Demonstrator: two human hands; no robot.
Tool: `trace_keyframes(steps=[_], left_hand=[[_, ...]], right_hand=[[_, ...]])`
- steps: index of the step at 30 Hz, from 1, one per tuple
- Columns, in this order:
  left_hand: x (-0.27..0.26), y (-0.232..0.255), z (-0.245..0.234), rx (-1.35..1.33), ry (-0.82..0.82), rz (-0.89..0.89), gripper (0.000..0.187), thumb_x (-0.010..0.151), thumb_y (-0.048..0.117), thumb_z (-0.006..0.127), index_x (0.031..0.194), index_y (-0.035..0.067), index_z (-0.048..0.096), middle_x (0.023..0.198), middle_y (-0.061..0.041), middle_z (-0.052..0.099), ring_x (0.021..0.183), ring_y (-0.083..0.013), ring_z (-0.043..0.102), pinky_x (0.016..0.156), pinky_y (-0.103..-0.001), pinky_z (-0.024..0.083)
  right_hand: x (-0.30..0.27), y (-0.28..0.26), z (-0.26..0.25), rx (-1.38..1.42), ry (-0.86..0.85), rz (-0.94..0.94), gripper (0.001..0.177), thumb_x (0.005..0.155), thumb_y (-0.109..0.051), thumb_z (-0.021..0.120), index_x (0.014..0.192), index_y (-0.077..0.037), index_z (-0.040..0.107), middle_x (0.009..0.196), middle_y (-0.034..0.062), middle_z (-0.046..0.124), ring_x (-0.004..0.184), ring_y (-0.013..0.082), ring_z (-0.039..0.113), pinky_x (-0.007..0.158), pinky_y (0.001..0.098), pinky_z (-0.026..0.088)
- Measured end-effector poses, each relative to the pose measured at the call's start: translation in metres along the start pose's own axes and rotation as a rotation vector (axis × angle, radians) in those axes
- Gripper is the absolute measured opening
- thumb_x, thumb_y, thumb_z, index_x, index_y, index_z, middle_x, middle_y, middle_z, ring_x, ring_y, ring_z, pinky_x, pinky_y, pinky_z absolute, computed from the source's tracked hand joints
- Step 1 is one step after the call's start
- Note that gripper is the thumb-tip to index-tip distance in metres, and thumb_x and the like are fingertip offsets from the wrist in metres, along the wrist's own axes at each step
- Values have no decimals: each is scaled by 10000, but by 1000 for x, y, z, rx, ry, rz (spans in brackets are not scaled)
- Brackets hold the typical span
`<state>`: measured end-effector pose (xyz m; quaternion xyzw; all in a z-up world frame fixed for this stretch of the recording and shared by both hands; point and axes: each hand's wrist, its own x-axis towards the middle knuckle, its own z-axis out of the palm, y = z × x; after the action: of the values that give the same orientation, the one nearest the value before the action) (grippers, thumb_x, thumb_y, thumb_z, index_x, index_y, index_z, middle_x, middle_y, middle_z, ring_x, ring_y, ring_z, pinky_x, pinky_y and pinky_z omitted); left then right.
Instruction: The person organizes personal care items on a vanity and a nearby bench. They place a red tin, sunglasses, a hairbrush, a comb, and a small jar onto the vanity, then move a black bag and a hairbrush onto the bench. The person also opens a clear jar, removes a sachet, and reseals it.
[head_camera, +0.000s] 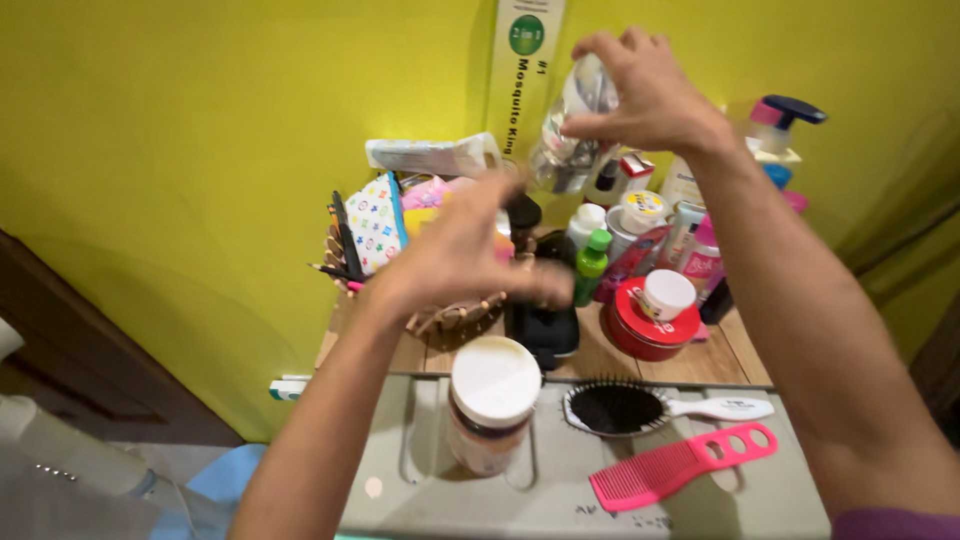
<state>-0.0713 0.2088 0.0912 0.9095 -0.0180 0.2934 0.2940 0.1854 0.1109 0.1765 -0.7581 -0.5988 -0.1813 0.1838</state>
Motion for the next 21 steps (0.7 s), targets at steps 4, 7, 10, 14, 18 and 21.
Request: trace_keyframes(steps=[4, 7, 10, 14, 18, 21], left_hand=[[-38, 14, 1, -63, -374, 84, 1114, 523, 628, 898, 1382, 5, 558, 1319, -176, 638, 1228, -311, 621, 1046, -403, 504], [-51, 25, 10, 62, -505, 110, 1187, 436, 602, 941, 1381, 14, 530, 1278, -186, 607, 1208, -357, 576, 1017, -446, 477], [-56, 31, 13, 130, -653, -10, 1183, 422, 563, 941, 1398, 53, 508, 1247, -175, 587, 1194, -363, 560, 965, -456, 485], [-55, 35, 10, 199, -722, -92, 991, 485, 467, 924, 1301, 52, 547, 1202, -181, 586, 1169, -354, 580, 905, -455, 521], [-48, 37, -4, 143, -626, -4, 773, 586, 409, 899, 1173, 29, 571, 1128, -185, 631, 1086, -349, 625, 922, -439, 522], [-33, 31, -27, -8, -425, 70, 714, 625, 416, 881, 1139, 31, 570, 1058, -169, 674, 1035, -310, 669, 913, -406, 539]], right_hand=[[18, 20, 39, -25, -45, 4, 859, 700, -412, 908, 1428, -144, 541, 1344, 271, 520, 1306, 458, 413, 1068, 562, 395], [27, 27, 56, -14, -88, 21, 866, 689, -416, 904, 1419, -135, 532, 1347, 256, 531, 1312, 443, 423, 1084, 547, 397], [34, 29, 69, 9, -146, 52, 868, 690, -420, 904, 1412, -130, 520, 1344, 247, 534, 1326, 424, 418, 1087, 533, 391], [37, 36, 81, 14, -170, 16, 841, 707, -404, 907, 1384, -95, 516, 1339, 237, 551, 1294, 414, 456, 1086, 505, 404], [39, 51, 105, 89, -270, 42, 819, 682, -385, 916, 1320, -60, 518, 1304, 225, 565, 1260, 380, 516, 1074, 464, 431], [38, 64, 126, 112, -325, 21, 811, 650, -340, 927, 1292, -51, 523, 1290, 209, 576, 1242, 366, 539, 1067, 446, 442]])
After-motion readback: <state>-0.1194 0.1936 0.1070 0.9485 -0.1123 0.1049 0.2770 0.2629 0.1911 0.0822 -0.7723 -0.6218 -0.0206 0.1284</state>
